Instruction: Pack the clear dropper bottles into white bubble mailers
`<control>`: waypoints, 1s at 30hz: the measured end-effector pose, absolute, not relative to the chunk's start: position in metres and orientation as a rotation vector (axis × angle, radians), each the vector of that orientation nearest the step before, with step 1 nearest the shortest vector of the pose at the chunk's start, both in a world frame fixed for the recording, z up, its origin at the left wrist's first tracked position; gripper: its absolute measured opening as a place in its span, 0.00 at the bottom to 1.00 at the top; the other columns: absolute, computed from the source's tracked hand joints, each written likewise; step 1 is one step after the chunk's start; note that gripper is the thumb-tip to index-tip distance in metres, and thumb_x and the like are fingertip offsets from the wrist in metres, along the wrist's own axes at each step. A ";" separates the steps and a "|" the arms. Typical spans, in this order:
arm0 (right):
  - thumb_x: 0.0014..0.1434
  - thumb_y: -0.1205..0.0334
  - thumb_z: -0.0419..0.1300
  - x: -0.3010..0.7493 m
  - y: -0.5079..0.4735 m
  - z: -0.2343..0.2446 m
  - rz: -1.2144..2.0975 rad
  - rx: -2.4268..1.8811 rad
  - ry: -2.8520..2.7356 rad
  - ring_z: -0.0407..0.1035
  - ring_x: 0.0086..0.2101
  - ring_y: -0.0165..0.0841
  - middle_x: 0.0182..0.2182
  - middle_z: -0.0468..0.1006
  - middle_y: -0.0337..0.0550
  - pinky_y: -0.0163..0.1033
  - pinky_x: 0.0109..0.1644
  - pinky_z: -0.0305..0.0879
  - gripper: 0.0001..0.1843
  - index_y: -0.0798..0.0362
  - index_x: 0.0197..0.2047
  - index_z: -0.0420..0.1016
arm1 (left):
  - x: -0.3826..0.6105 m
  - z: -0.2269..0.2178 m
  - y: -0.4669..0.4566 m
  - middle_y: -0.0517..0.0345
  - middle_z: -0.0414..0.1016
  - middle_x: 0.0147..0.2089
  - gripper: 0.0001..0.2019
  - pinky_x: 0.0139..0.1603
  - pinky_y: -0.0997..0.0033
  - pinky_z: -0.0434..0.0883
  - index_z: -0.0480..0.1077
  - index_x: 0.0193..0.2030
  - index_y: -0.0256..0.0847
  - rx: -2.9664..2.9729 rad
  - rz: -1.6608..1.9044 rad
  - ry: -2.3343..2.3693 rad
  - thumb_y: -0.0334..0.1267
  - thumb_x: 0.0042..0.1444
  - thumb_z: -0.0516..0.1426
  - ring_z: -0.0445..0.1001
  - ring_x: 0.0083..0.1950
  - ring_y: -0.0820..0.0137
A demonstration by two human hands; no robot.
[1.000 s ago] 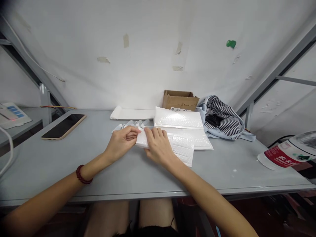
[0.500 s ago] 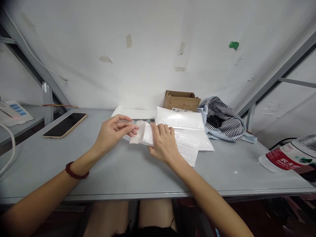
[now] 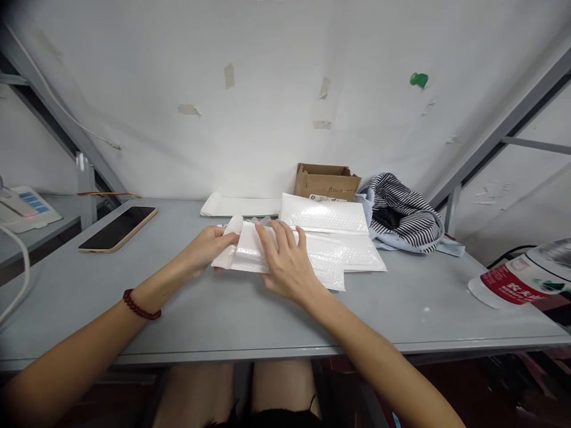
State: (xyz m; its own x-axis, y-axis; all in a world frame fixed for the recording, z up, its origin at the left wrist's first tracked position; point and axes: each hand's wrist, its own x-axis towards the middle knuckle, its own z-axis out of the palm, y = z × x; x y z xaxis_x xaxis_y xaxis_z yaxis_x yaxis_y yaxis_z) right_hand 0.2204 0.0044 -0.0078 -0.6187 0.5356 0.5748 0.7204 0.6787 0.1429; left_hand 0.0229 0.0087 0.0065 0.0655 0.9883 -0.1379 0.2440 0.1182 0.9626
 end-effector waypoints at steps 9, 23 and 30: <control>0.57 0.73 0.46 0.213 0.001 -0.017 -0.650 -0.936 -2.587 0.47 0.64 0.54 0.66 0.51 0.64 0.65 0.57 0.54 0.33 0.64 0.67 0.50 | 0.026 0.007 0.008 0.64 0.59 0.16 0.13 0.15 0.77 0.56 0.62 0.18 0.39 1.401 1.039 1.423 0.39 0.51 0.54 0.60 0.17 0.76; 0.58 0.77 0.45 0.212 0.008 -0.024 -0.765 -0.922 -2.518 0.55 0.61 0.51 0.63 0.58 0.65 0.62 0.55 0.60 0.30 0.62 0.64 0.57 | 0.036 0.010 -0.001 0.66 0.56 0.13 0.20 0.15 0.76 0.59 0.55 0.15 0.40 1.550 1.057 1.366 0.42 0.57 0.53 0.60 0.14 0.77; 0.60 0.75 0.48 0.217 0.012 -0.024 -0.870 -0.765 -2.440 0.66 0.54 0.45 0.55 0.71 0.61 0.54 0.54 0.62 0.20 0.63 0.54 0.69 | 0.035 0.010 -0.005 0.57 0.78 0.32 0.12 0.35 0.72 0.72 0.74 0.29 0.39 1.971 1.217 1.179 0.36 0.57 0.52 0.74 0.36 0.70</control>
State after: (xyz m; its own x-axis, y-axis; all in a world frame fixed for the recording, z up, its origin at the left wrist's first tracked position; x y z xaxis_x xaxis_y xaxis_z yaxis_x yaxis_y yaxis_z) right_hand 0.2174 0.0119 -0.0241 -0.7520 0.3501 0.5585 0.6245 0.6496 0.4336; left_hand 0.0353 -0.0050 0.0105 0.2112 0.8800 0.4254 0.3969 -0.4750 0.7854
